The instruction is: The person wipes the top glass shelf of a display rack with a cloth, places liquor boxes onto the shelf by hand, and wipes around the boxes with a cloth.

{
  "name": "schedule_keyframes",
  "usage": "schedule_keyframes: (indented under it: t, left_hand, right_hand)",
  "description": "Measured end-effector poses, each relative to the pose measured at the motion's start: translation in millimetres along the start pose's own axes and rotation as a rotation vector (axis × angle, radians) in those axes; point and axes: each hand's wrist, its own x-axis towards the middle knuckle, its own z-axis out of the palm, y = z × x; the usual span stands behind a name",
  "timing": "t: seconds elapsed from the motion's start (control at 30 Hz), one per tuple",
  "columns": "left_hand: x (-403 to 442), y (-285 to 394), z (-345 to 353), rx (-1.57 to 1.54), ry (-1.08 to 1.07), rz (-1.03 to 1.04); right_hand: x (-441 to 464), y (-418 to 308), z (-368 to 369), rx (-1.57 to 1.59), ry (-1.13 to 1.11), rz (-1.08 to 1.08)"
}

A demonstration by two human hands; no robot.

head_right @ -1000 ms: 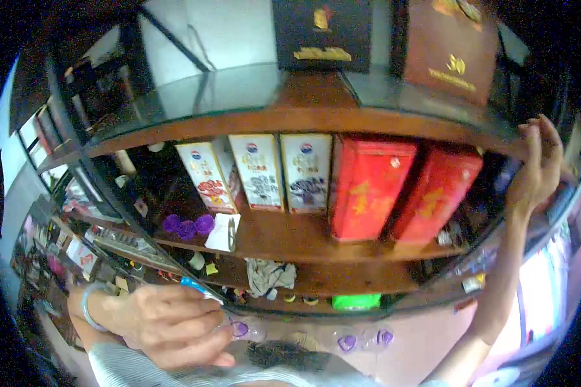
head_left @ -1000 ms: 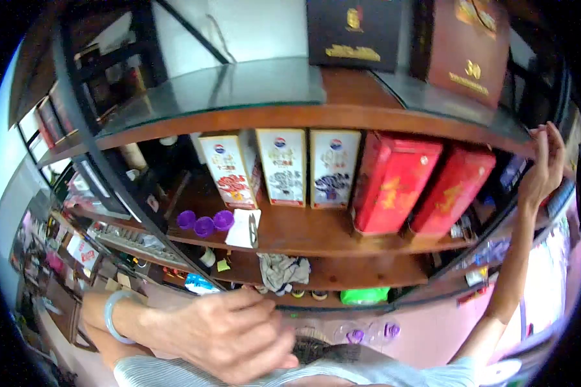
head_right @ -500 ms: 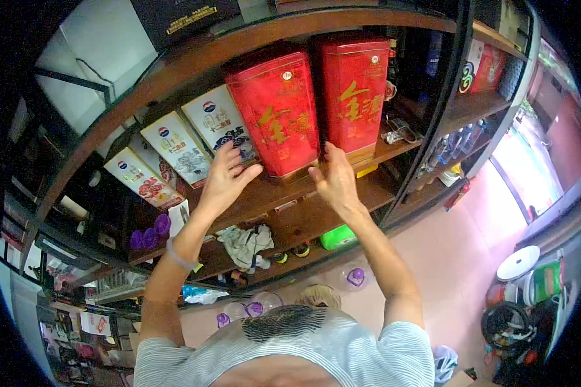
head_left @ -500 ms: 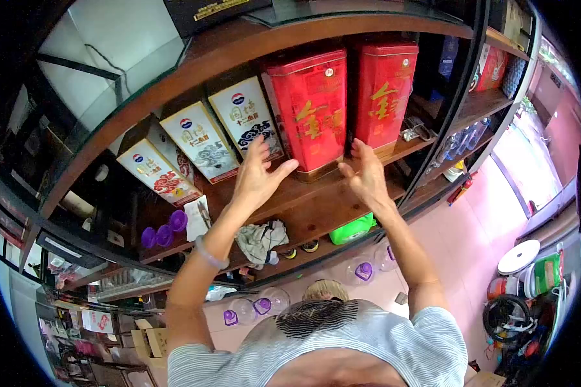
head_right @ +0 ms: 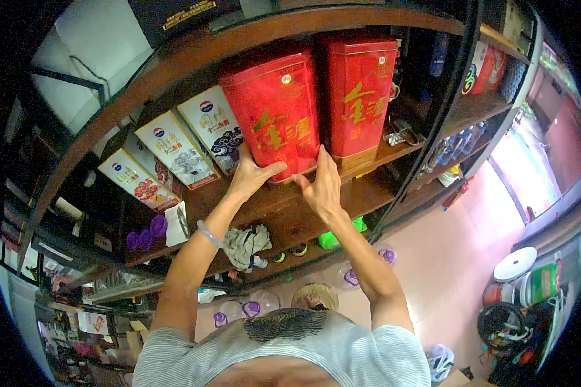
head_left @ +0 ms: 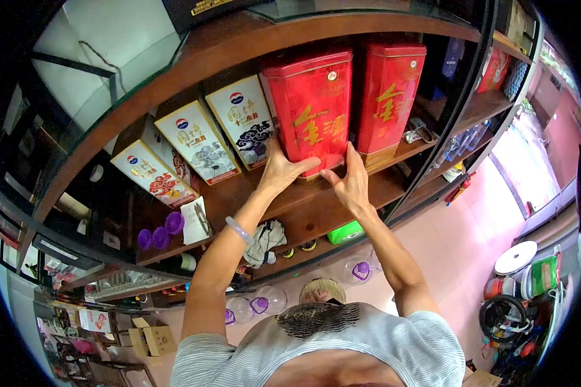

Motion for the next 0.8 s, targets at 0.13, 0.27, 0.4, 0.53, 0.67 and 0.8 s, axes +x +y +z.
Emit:
schedule_keyframes:
  t: [0.13,0.27,0.4,0.53,0.67,0.8]
  left_hand:
    - [-1,-14,-7,0.031,-0.095,0.034]
    - [-12,0,2,-0.085,0.003,0.113]
    - [-14,6,6,-0.216,0.051,0.104]
    - [-24,19,6,-0.112,0.057,0.145]
    - [-50,39,13,-0.202,0.066,0.110]
    - [-79,62,13,-0.191,0.024,0.138]
  right_hand:
    - [-5,-2,-9,0.112,-0.032,-0.027]
    - [8,-5,-20,0.165,-0.182,-0.058]
    - [13,-6,-15,0.398,-0.250,-0.053]
    - [11,-10,-20,0.405,-0.279,-0.071]
    - [-11,-16,-35,0.343,-0.215,-0.135]
    - [-40,-18,-56,0.340,-0.159,-0.210]
